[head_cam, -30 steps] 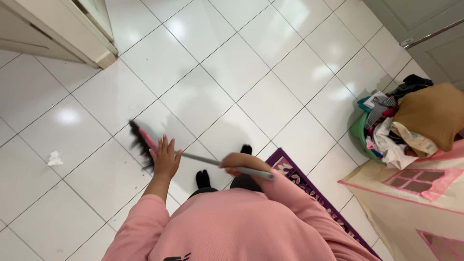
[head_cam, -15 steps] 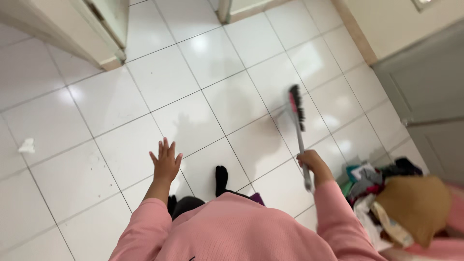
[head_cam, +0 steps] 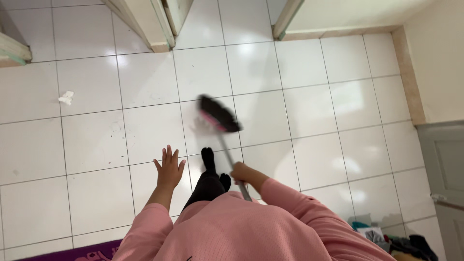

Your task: The person sweeps the tiled floor using a broom, moving around a patterned rug and under a table, then opens a door and places a pink garment into an orange basket.

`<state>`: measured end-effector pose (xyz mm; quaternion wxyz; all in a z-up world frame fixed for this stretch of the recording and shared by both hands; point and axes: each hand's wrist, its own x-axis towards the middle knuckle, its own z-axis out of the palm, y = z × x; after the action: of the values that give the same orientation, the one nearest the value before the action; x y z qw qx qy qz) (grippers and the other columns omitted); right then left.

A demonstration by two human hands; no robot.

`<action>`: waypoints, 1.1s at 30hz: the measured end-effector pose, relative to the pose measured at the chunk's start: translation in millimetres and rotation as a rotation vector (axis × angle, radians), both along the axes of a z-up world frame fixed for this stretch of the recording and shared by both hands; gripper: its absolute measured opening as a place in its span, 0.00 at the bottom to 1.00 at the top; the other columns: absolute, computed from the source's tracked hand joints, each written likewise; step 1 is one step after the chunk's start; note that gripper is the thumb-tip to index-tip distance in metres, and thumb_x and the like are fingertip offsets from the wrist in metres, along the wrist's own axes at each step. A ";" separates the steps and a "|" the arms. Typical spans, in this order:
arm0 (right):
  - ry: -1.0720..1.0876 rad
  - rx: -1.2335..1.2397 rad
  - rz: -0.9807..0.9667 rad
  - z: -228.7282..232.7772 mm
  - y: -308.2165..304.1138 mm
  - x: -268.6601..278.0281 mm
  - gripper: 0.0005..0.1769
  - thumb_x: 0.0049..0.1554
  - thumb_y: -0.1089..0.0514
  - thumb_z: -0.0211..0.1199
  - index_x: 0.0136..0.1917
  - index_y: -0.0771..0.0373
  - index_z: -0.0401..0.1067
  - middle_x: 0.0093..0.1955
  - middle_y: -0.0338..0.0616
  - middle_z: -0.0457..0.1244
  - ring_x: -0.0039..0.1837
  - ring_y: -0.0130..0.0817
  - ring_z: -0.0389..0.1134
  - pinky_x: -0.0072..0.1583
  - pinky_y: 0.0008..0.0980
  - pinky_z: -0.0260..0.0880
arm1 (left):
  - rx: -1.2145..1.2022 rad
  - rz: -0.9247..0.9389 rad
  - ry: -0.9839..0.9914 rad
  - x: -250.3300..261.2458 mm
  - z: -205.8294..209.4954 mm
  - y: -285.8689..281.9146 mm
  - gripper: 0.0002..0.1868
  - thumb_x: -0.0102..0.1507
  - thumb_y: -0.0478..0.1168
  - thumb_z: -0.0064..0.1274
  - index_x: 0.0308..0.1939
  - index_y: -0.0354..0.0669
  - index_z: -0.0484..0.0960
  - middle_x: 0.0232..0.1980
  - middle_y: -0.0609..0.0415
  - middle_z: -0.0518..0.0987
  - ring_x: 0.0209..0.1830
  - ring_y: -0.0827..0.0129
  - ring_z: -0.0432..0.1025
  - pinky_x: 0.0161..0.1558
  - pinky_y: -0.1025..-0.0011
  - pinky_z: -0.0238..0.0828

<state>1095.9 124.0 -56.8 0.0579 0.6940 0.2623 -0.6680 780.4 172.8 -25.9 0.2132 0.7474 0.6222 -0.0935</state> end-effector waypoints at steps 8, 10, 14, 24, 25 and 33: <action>0.350 -0.008 -0.082 11.3 134.2 -41.2 0.10 0.60 0.60 0.64 0.45 0.72 0.72 0.27 0.41 0.60 0.24 0.28 0.56 0.30 0.33 0.55 | 0.048 0.092 -0.108 9.6 -4.1 78.2 0.35 0.70 0.61 0.30 0.77 0.51 0.56 0.84 0.48 0.40 0.83 0.53 0.34 0.73 0.32 0.29; 0.292 0.243 0.127 20.6 127.4 -23.5 0.12 0.61 0.59 0.63 0.49 0.72 0.72 0.29 0.45 0.62 0.27 0.31 0.60 0.33 0.36 0.61 | 0.069 0.094 -0.100 15.4 -3.8 112.4 0.34 0.71 0.61 0.30 0.77 0.50 0.56 0.84 0.48 0.41 0.84 0.53 0.35 0.73 0.32 0.29; -0.245 0.429 0.379 43.6 85.2 87.7 0.18 0.62 0.59 0.57 0.65 0.55 0.74 0.49 0.45 0.72 0.43 0.33 0.72 0.44 0.36 0.74 | 0.088 0.117 -0.137 21.6 -3.5 176.3 0.34 0.71 0.61 0.31 0.77 0.50 0.57 0.84 0.46 0.41 0.84 0.53 0.35 0.73 0.32 0.30; -0.654 -0.174 -0.278 247.3 30.2 450.9 0.20 0.59 0.43 0.65 0.35 0.60 0.80 0.25 0.40 0.59 0.29 0.32 0.49 0.35 0.38 0.50 | 0.065 0.173 -0.069 46.3 0.6 283.2 0.34 0.70 0.61 0.34 0.76 0.50 0.58 0.84 0.45 0.40 0.84 0.52 0.35 0.72 0.30 0.32; -0.782 -0.256 -0.293 227.2 38.9 472.5 0.24 0.60 0.40 0.64 0.36 0.63 0.80 0.26 0.41 0.61 0.29 0.33 0.52 0.35 0.39 0.54 | 0.094 0.170 -0.051 52.7 -1.0 287.0 0.34 0.70 0.61 0.34 0.76 0.49 0.58 0.84 0.45 0.41 0.84 0.52 0.35 0.72 0.30 0.32; -0.960 -0.200 0.239 93.2 256.4 503.2 0.20 0.66 0.47 0.52 0.59 0.56 0.80 0.58 0.52 0.73 0.61 0.46 0.73 0.62 0.52 0.71 | 0.266 0.232 0.110 105.7 23.5 306.7 0.35 0.71 0.60 0.34 0.77 0.47 0.57 0.85 0.44 0.40 0.85 0.52 0.33 0.73 0.31 0.31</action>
<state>1599.0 380.5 36.3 0.3143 0.8792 0.2183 -0.2839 886.1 479.5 -2.4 0.0874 0.6861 0.7217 -0.0259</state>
